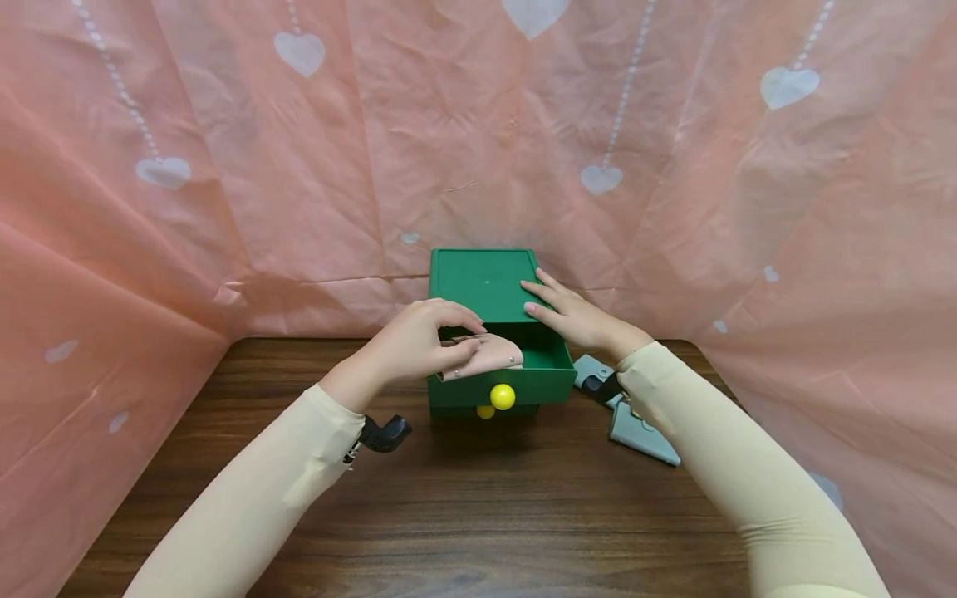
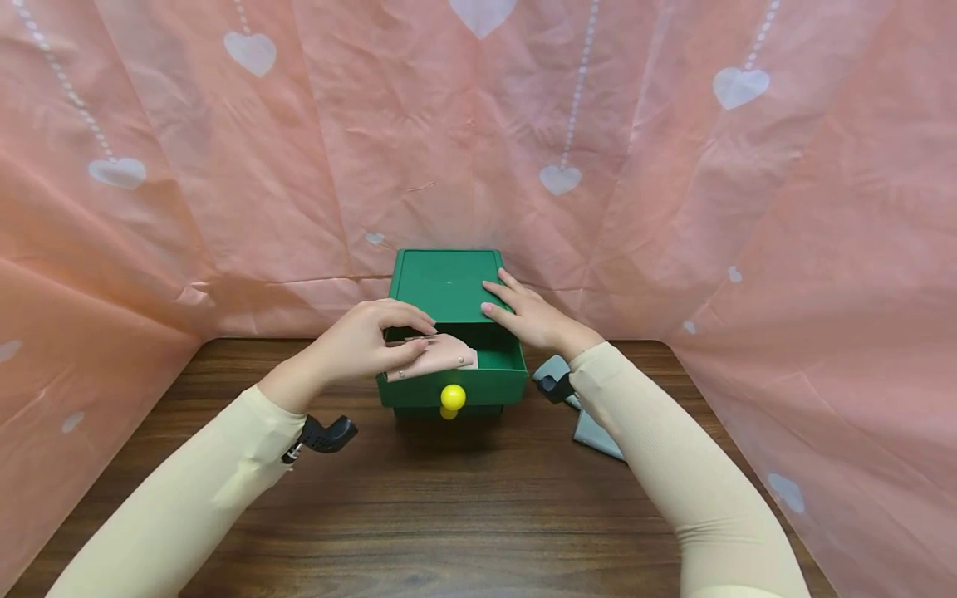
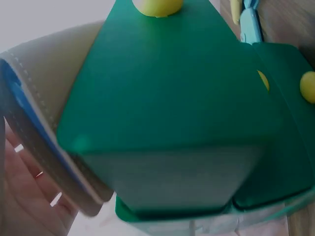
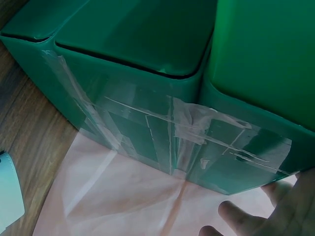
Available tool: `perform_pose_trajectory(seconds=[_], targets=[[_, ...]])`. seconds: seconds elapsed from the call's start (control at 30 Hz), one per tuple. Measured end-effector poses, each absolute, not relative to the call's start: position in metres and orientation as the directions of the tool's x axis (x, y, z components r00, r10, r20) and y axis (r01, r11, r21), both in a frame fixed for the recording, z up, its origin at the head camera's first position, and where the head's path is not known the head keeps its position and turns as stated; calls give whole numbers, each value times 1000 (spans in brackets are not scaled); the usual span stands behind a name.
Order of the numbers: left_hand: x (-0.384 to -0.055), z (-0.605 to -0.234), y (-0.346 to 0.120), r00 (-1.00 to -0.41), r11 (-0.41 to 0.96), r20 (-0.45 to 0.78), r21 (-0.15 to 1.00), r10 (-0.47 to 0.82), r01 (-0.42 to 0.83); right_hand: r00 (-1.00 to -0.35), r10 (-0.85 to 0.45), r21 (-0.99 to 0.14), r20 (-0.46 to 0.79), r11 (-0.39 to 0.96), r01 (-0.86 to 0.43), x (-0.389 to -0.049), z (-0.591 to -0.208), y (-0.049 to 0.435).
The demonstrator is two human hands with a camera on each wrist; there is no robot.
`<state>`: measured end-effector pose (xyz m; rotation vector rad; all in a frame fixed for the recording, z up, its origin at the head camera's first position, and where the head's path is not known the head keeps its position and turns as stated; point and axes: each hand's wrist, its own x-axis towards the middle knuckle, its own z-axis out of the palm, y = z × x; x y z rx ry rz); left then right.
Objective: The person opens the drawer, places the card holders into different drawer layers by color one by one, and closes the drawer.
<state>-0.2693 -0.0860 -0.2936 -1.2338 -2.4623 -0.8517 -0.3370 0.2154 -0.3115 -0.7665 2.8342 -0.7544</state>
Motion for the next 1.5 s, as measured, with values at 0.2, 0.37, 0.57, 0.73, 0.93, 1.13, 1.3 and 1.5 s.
perform_pose_trajectory(seconds=[0.2,0.37,0.57,0.73,0.93,1.13,1.3,1.5], targets=[[-269,-294,-83,-602,461,457,390,655,797,-864,-504,-520,2,737,-431,-336,-314,213],[-266,-296,-89,-595,448,445,397,669,801,-868,-496,-522,13,737,-429,-334,-314,211],[-261,-298,-101,-594,458,427,384,682,802,-868,-497,-542,16,725,-425,-334,-313,210],[-259,-299,-107,-565,442,448,356,692,823,-863,-505,-512,19,736,-442,-337,-312,212],[-256,-300,-115,-556,422,482,364,677,830,-866,-500,-514,12,740,-434,-338,-312,213],[-254,-301,-126,-553,417,528,363,645,833,-869,-494,-524,14,737,-427,-335,-312,214],[-252,-302,-128,-532,407,557,343,638,847,-869,-495,-528,21,732,-430,-335,-312,214],[-251,-306,-126,-512,403,589,318,626,858,-866,-500,-538,21,724,-431,-335,-311,213]])
